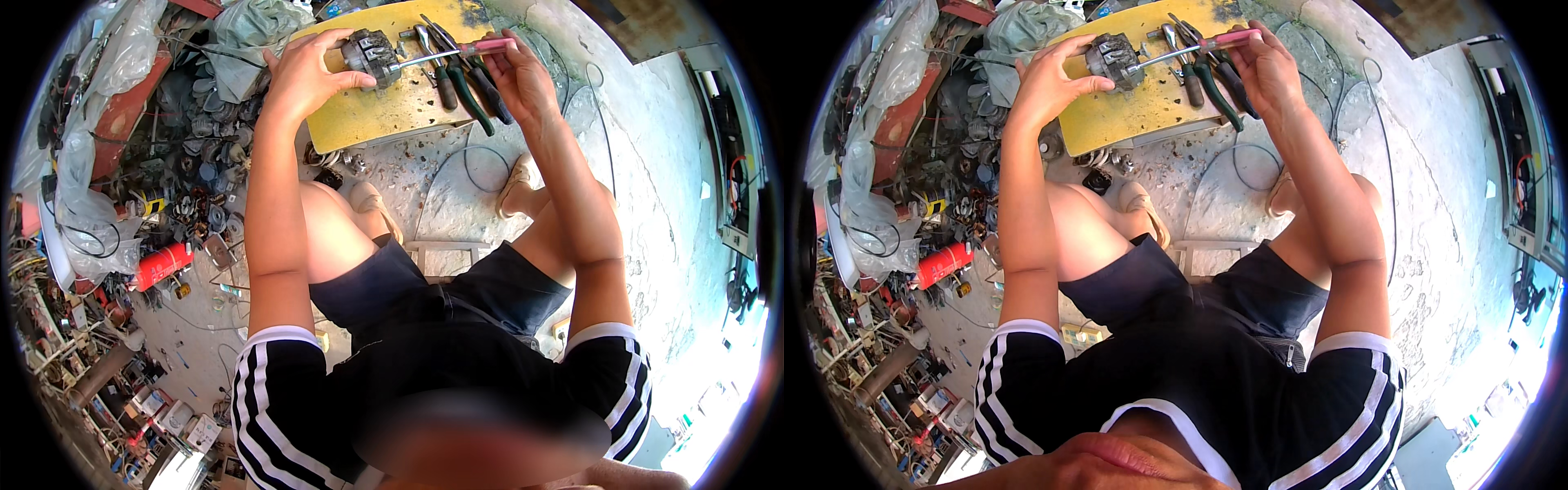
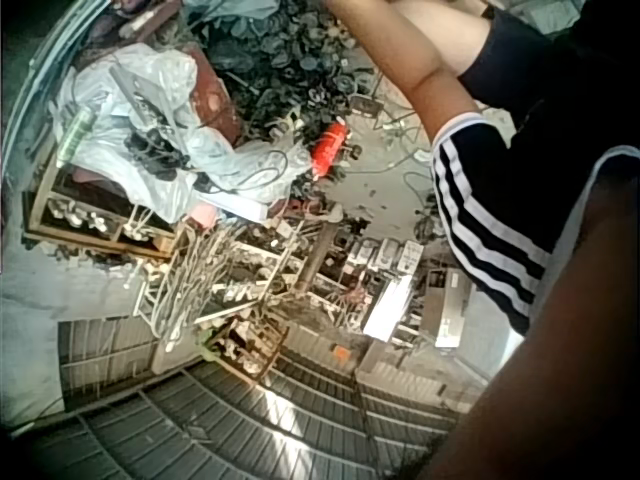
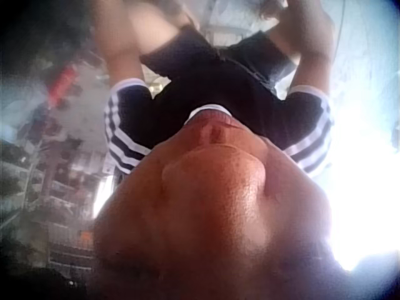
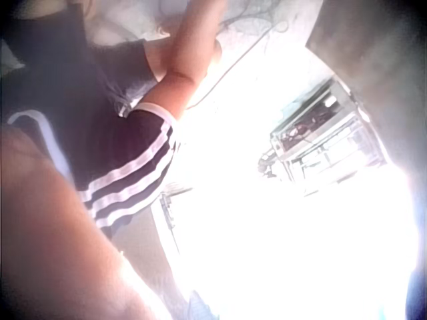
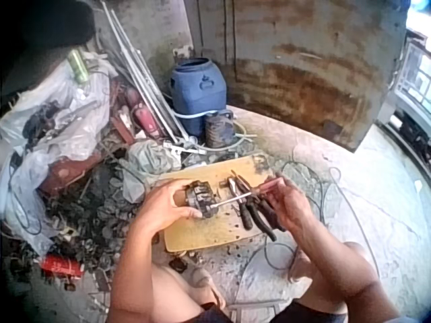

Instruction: The person holds a small metal engine component, possibly a carburetor, and uses a screwdriver to loosen and remove screws from its body while sitting at a cluttered workspace.

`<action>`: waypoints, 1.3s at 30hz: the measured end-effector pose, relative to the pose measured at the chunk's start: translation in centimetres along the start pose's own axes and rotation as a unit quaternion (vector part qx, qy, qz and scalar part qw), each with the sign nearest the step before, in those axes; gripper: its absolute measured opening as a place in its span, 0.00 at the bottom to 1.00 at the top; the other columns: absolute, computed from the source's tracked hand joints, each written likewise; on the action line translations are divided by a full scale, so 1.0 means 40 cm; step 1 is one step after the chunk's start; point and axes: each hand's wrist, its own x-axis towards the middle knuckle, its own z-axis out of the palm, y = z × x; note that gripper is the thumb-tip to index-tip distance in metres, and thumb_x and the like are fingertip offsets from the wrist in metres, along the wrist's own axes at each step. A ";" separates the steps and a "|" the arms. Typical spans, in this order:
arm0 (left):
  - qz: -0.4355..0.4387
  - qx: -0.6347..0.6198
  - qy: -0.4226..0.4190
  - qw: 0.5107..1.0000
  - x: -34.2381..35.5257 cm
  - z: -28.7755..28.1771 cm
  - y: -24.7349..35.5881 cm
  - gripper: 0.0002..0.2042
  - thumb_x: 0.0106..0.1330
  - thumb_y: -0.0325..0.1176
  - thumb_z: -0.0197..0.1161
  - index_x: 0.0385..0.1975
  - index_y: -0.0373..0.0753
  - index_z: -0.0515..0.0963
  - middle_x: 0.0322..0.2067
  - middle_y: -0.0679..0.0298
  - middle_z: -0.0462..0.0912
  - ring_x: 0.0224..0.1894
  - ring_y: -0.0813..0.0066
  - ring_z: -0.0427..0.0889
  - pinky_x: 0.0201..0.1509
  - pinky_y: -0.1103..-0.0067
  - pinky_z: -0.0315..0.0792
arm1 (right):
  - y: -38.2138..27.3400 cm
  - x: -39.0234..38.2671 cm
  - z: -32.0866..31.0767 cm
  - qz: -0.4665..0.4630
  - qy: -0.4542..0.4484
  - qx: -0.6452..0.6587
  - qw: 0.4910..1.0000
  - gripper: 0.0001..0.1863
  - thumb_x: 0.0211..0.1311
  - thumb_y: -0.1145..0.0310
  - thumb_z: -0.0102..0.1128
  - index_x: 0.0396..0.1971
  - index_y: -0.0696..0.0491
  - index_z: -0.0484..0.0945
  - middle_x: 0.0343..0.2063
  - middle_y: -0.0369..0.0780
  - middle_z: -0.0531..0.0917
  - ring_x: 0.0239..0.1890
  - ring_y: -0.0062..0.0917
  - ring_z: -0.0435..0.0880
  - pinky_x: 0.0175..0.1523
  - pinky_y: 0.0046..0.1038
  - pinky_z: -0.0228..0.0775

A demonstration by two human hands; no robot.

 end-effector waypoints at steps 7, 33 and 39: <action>0.003 -0.001 0.004 1.000 -0.002 -0.001 -0.002 0.39 0.36 0.57 0.77 0.54 0.50 0.78 0.51 0.59 0.81 0.58 0.58 0.75 0.66 0.37 0.38 | -0.006 -0.014 0.016 0.011 0.057 -0.087 0.994 0.20 0.71 0.63 0.55 0.60 0.47 0.68 0.42 0.31 0.78 0.44 0.17 0.78 0.52 0.22 0.71; 0.004 -0.005 0.002 1.000 -0.003 -0.001 -0.005 0.39 0.37 0.56 0.77 0.54 0.50 0.78 0.51 0.58 0.81 0.59 0.58 0.75 0.67 0.38 0.37 | -0.021 -0.028 0.046 0.012 0.062 -0.089 0.994 0.20 0.74 0.64 0.47 0.62 0.50 0.66 0.47 0.36 0.78 0.48 0.20 0.78 0.58 0.26 0.71; 0.004 0.002 -0.001 1.000 0.000 -0.001 -0.001 0.39 0.37 0.57 0.77 0.54 0.50 0.78 0.52 0.58 0.81 0.59 0.58 0.75 0.66 0.37 0.38 | -0.004 -0.004 0.003 -0.006 0.049 -0.051 0.997 0.19 0.73 0.65 0.51 0.60 0.50 0.69 0.47 0.34 0.78 0.50 0.20 0.77 0.58 0.26 0.68</action>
